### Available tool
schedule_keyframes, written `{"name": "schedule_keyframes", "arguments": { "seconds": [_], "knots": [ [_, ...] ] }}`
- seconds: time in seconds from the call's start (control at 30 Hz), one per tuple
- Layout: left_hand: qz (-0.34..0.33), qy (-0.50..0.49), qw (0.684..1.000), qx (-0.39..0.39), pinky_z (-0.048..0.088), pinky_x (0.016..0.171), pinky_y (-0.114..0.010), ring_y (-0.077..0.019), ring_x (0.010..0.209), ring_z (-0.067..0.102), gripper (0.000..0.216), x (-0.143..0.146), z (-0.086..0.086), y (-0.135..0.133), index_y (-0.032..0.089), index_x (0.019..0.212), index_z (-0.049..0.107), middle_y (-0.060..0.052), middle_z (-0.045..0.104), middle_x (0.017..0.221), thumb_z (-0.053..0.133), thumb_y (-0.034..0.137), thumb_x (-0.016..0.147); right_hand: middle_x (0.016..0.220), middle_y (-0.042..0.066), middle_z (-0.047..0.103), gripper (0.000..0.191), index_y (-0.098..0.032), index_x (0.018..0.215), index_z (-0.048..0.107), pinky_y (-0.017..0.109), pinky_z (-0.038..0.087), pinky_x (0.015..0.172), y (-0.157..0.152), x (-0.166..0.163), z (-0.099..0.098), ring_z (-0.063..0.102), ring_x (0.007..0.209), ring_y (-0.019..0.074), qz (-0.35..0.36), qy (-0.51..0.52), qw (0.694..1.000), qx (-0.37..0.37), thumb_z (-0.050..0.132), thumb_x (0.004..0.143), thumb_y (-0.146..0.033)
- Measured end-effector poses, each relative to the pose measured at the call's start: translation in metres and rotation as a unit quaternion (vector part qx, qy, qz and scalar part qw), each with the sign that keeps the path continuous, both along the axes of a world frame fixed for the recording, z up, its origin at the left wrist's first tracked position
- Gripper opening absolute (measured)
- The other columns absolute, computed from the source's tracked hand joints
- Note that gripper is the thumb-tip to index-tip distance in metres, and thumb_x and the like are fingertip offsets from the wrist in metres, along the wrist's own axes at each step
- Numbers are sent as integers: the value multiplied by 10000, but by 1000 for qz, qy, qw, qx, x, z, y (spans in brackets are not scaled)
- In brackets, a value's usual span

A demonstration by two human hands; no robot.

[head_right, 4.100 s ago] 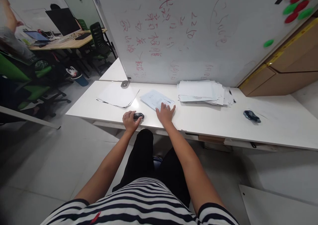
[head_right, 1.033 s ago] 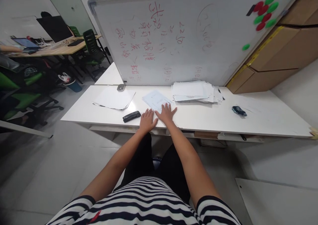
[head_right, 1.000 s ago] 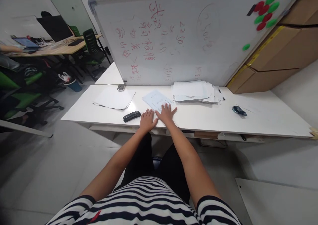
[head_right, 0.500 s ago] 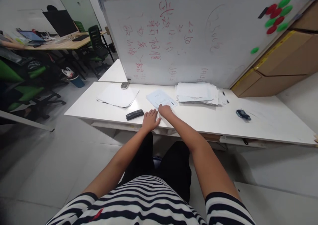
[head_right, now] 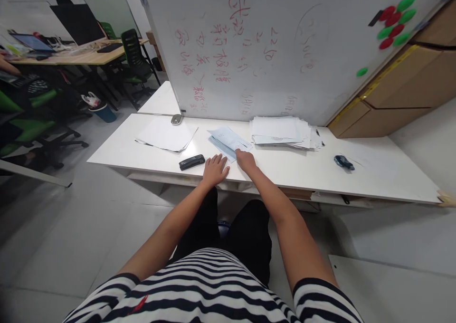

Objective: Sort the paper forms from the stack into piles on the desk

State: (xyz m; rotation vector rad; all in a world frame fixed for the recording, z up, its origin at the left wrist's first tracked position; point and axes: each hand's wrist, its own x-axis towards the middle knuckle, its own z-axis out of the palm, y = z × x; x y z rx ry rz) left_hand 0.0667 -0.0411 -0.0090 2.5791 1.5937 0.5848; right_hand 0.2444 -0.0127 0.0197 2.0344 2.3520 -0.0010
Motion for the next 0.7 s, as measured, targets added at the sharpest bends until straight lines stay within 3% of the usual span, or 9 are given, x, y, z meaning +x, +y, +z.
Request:
{"name": "schedule_keyframes", "arguments": {
  "seconds": [0.17,0.3,0.43,0.53,0.6,0.7],
  "knots": [
    [-4,-51,999,-8,226,1105,-482,-287,1328,370,515,-1,1,1,216,1343,455,-112,454,1422,432,447,883,886,121,697,360,-143,1032,615,273,392,676,-3,11,13,635,807,223,-58,140,984,90,293,976,-295],
    [-37,-192,979,-53,249,1098,-465,-282,1263,446,567,-7,4,3,180,1371,403,-142,508,1355,445,474,888,684,49,652,378,-178,847,651,257,348,607,-31,29,39,580,646,182,-29,258,949,181,379,944,-422],
    [-13,-433,894,-113,370,1023,-407,-260,1255,454,675,-20,16,6,168,1421,276,-186,364,1446,438,541,882,553,-10,559,419,-198,733,626,240,315,544,-82,51,62,495,516,133,-4,312,928,206,454,896,-544],
    [18,-524,844,-109,378,1024,-376,-246,1334,365,751,-31,36,7,258,1426,238,-131,282,1501,578,525,813,571,-3,561,433,-195,702,608,240,306,539,-112,63,68,498,518,124,34,283,936,206,460,897,-551],
    [-13,-526,838,-143,405,992,-349,-232,1272,442,700,-34,49,6,269,1354,363,-109,419,1415,667,475,758,586,7,566,442,-191,687,598,243,300,539,-122,69,66,506,531,126,50,267,940,206,449,907,-545],
    [-30,-536,822,-190,471,854,-312,-192,1010,594,450,-32,60,3,211,1095,551,-68,631,1083,683,450,737,530,-3,516,466,-190,623,564,250,286,518,-126,73,58,461,490,121,16,284,936,208,490,872,-577]
  ]
}}
